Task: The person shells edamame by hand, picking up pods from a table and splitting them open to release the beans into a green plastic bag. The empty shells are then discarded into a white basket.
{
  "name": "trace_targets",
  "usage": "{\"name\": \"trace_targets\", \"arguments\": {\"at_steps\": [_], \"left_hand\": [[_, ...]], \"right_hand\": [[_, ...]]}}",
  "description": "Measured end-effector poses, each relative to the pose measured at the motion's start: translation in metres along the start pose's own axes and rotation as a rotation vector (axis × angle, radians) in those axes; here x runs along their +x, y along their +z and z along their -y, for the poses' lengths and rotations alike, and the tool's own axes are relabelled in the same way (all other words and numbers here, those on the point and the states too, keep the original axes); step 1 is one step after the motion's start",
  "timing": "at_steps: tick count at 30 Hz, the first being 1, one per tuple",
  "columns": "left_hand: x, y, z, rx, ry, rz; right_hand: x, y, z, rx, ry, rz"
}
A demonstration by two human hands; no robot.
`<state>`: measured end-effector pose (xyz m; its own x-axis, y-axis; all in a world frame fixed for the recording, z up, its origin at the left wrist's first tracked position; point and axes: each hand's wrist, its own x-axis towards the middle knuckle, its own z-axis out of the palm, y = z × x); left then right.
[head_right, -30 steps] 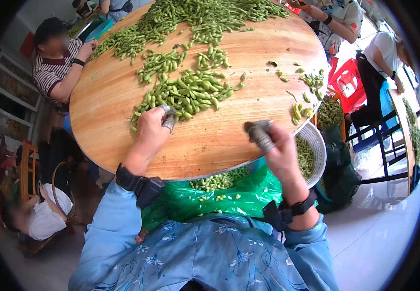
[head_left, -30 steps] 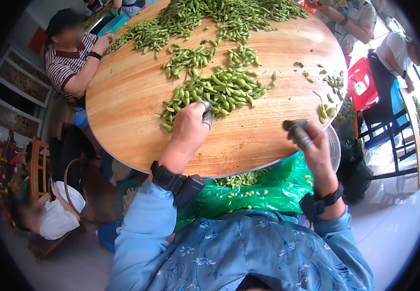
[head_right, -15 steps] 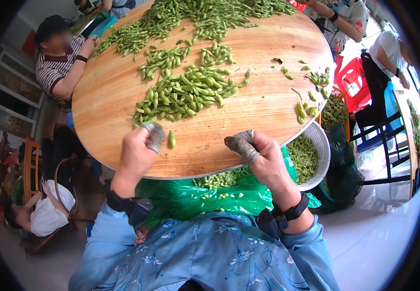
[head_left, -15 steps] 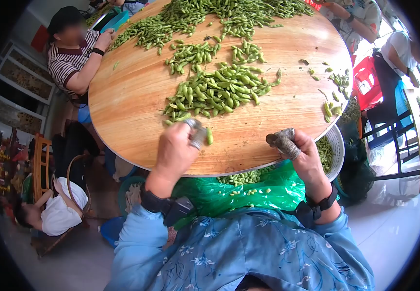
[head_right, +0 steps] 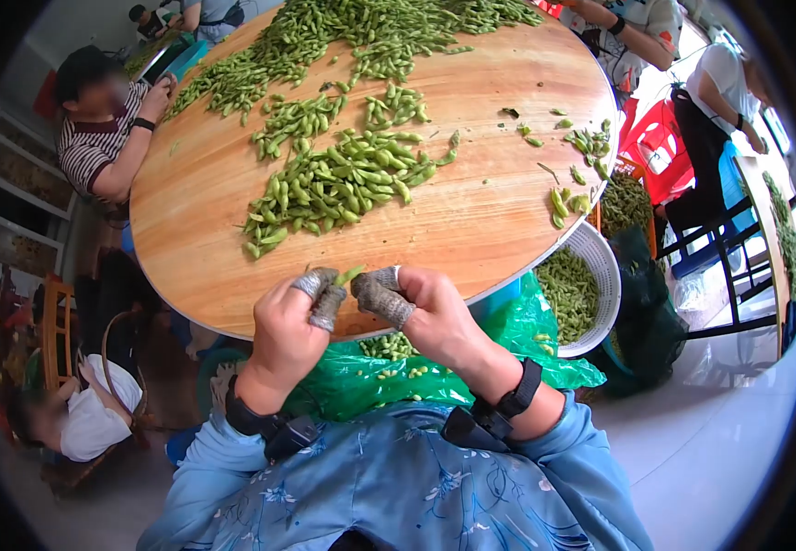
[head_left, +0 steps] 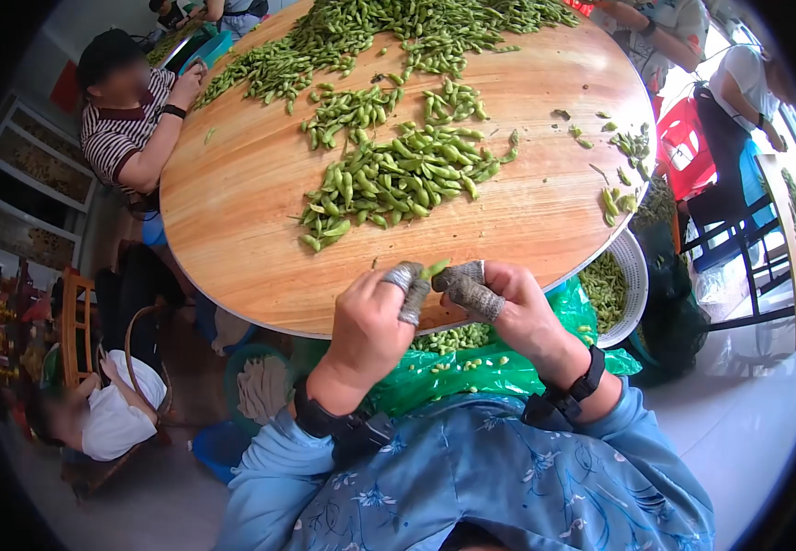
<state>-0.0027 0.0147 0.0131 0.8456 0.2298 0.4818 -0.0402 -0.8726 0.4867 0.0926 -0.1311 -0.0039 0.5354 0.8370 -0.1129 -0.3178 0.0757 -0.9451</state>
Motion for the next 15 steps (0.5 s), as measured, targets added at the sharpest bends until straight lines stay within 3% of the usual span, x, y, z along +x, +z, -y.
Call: {"name": "trace_targets", "arguments": {"at_steps": [7,15], "left_hand": [[-0.005,0.001,-0.014,0.113,0.140,-0.008],[-0.006,0.001,-0.019,0.119,0.156,0.042]], "right_hand": [[-0.002,0.005,-0.001,0.216,-0.013,0.016],[0.000,0.004,-0.007,0.176,-0.067,-0.010]]}}
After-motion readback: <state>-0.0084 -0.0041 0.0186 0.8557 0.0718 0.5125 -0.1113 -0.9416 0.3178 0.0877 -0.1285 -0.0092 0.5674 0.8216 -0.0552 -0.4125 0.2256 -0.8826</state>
